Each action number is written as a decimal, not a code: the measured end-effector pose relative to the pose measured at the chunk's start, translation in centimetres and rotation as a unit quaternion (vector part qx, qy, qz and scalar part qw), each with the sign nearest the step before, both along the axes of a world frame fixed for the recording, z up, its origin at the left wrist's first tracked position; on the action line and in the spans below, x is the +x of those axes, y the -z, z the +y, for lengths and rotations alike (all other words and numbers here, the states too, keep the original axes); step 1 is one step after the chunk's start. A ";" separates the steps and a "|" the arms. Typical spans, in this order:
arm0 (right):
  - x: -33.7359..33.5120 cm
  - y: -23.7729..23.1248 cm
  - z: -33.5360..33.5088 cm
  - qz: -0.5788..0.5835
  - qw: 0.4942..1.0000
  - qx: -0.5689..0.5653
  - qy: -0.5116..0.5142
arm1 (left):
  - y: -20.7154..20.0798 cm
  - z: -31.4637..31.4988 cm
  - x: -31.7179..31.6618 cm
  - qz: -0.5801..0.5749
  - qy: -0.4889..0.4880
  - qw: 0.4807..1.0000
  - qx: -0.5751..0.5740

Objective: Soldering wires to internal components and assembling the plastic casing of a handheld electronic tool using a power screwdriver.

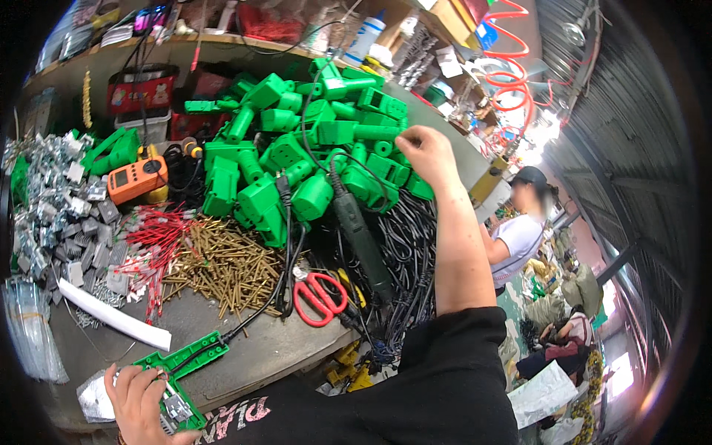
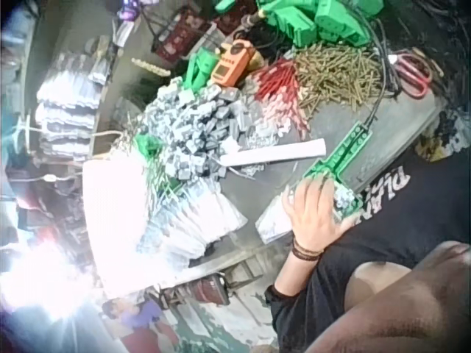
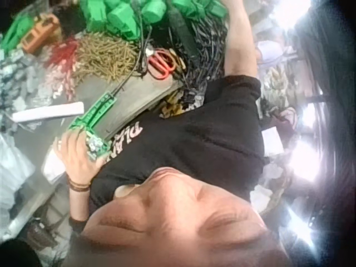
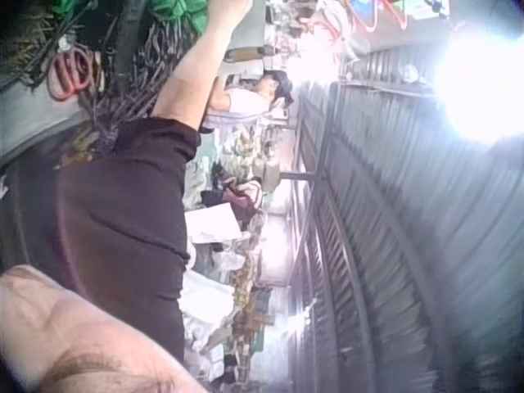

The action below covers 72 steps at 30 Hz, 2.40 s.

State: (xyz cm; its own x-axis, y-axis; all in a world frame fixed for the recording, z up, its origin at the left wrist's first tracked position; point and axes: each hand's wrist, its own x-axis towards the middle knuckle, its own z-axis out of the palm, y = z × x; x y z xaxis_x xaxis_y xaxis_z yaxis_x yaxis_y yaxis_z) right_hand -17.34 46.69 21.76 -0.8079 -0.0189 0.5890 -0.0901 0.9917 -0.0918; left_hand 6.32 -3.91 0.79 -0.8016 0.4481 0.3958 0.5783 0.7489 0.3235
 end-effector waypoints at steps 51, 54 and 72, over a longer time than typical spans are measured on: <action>0.0 2.0 13.0 0.022 0.995 -0.102 0.006 | 0.2 0.3 -0.3 -0.018 0.014 1.000 0.001; 1.2 2.8 16.5 -0.002 0.992 -0.116 0.046 | 0.2 0.3 -0.2 -0.017 0.010 1.000 0.005; -1.6 1.9 -2.2 0.037 0.992 0.000 -0.121 | 1.1 0.5 -0.4 0.004 -0.021 1.000 0.012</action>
